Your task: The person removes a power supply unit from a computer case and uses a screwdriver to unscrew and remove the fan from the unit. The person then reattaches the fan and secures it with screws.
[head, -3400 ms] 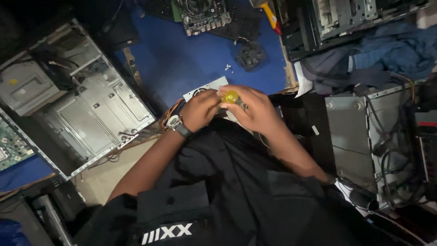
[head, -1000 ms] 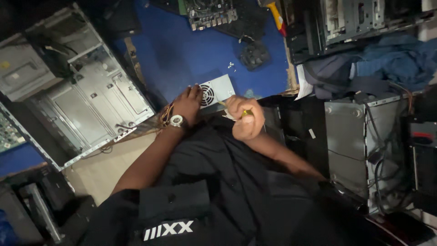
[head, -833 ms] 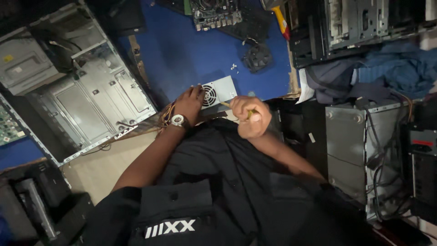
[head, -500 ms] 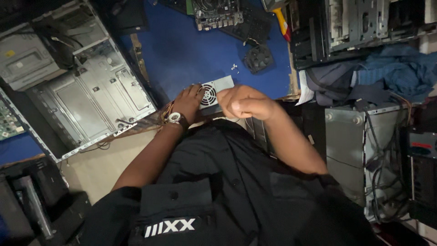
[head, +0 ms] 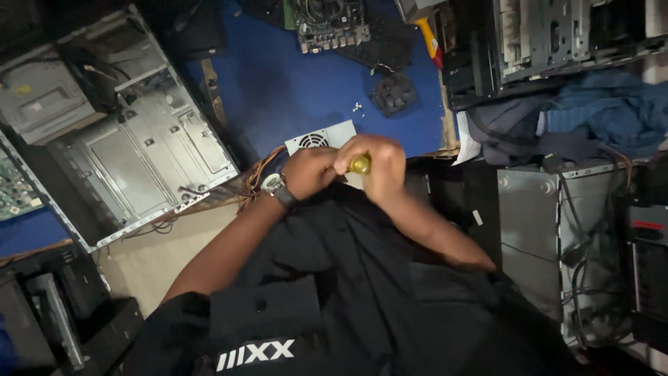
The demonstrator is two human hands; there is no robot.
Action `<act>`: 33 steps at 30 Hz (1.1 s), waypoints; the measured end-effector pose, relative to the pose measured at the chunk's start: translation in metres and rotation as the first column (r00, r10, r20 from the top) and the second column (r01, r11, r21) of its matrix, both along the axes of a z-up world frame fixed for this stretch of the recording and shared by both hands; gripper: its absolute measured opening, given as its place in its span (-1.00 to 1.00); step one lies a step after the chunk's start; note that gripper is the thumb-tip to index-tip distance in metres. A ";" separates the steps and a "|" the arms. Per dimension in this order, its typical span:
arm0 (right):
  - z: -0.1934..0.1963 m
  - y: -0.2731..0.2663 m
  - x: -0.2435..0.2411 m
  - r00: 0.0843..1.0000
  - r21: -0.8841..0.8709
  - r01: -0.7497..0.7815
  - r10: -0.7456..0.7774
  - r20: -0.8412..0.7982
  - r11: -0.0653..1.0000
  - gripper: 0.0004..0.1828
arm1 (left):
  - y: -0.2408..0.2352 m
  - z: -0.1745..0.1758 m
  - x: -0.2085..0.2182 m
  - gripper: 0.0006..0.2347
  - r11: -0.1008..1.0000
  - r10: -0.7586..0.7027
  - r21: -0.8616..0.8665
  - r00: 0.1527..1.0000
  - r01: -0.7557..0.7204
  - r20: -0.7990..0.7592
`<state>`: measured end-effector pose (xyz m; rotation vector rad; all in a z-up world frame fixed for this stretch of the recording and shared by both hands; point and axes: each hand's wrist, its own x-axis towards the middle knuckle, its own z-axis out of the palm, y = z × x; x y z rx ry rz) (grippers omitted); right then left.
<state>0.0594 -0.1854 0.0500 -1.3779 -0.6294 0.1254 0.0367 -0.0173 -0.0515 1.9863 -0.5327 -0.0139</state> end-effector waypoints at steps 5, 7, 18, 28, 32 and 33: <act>0.000 0.014 -0.021 0.925 0.032 0.176 -0.176 0.338 0.984 -0.27 | -0.002 0.008 0.002 -0.83 0.999 0.028 0.015 0.999 -0.028 0.020; -0.005 0.009 -0.014 0.964 0.099 0.042 -0.067 0.259 0.994 -0.34 | -0.004 0.007 0.003 -0.82 1.000 -0.010 0.024 0.997 0.008 0.076; 0.018 -0.001 0.003 0.998 -0.010 -0.023 0.022 -0.062 1.000 -0.44 | -0.003 -0.001 0.001 -0.92 0.986 0.066 0.156 0.998 -0.064 -0.008; 0.002 -0.020 0.021 0.886 0.095 -0.436 0.445 -0.130 0.895 -0.41 | -0.006 0.015 0.000 -0.78 0.998 -0.042 0.053 0.988 0.034 0.147; 0.013 -0.013 0.016 0.974 0.024 -0.183 0.184 -0.128 0.983 -0.33 | -0.005 0.016 -0.002 -0.84 0.996 0.035 0.086 0.999 -0.039 0.041; 0.017 -0.007 0.002 0.992 0.007 -0.064 0.065 -0.104 0.998 -0.33 | -0.006 0.018 -0.002 -0.85 0.990 0.084 0.116 0.996 -0.085 0.015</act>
